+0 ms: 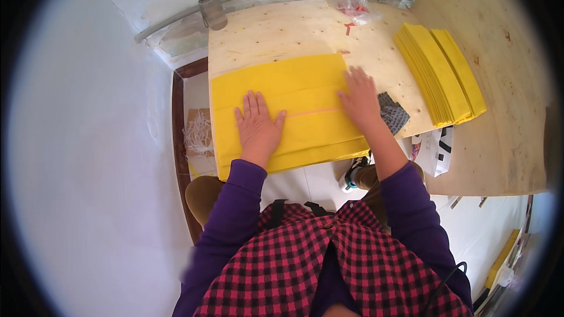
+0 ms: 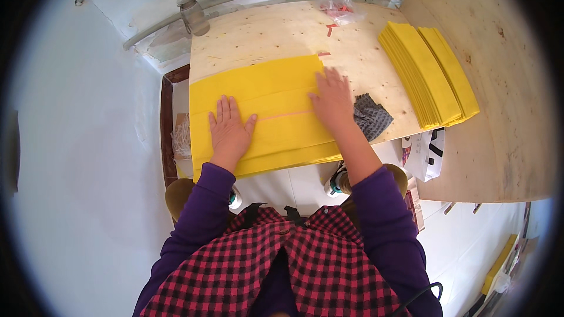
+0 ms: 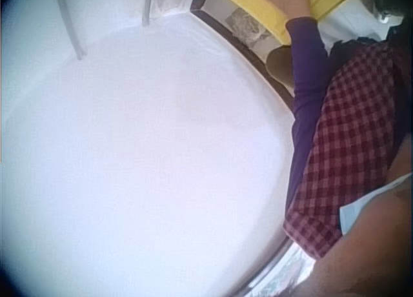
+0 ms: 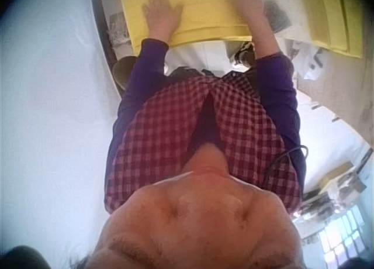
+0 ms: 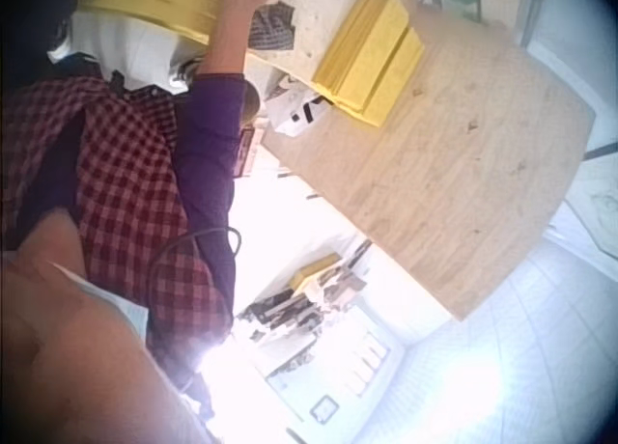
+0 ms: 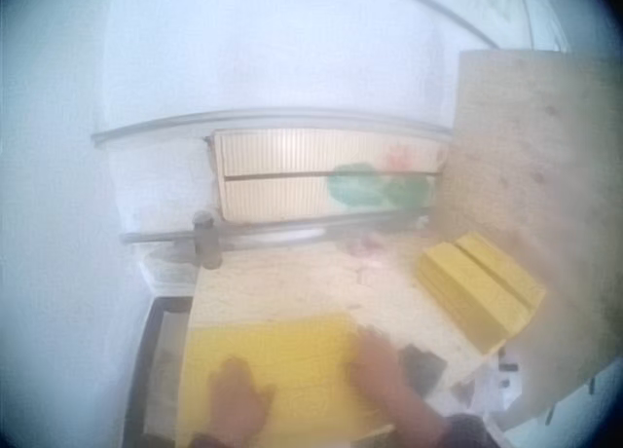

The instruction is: The person repeatedly folds large yellow sheets on a wooden table, aligning edges and pressing creases by hand. The person stacks the folded sheets into a growing pile on the table throughout the clip.

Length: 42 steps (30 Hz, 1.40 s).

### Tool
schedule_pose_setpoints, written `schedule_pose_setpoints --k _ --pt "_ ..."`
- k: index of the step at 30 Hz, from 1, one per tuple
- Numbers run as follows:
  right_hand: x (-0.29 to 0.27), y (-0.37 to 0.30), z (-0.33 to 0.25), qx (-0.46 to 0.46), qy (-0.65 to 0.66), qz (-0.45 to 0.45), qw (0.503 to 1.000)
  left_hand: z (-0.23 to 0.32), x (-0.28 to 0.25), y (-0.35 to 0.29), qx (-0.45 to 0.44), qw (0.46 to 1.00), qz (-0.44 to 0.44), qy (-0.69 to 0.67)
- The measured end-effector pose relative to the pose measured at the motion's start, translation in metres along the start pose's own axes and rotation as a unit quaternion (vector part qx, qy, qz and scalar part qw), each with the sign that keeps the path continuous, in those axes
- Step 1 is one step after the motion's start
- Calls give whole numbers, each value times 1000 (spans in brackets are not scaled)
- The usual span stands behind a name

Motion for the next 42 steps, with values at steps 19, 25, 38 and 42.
schedule_pose_setpoints --k 19,25,38,42 --pt "-12 70 -19 -207 91 -375 899 -4 -47 -25 152 919 195 -307" --pt "-51 54 -17 -202 127 -422 874 13 -47 -92 77 808 10 -584" --pt "-83 -32 26 -128 268 -448 843 52 22 -155 -244 280 -324 -870" --pt "-94 -61 33 -178 283 -377 864 49 31 -152 -256 230 -229 -911"
Point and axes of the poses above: each hand's wrist, its own y-axis towards the middle knuckle, its own x-axis out of the palm, z = x × y, the point moved 4 cm from there along y, towards the middle knuckle, and after that the axes turned 10 degrees about -y, right-handed, at the moved point
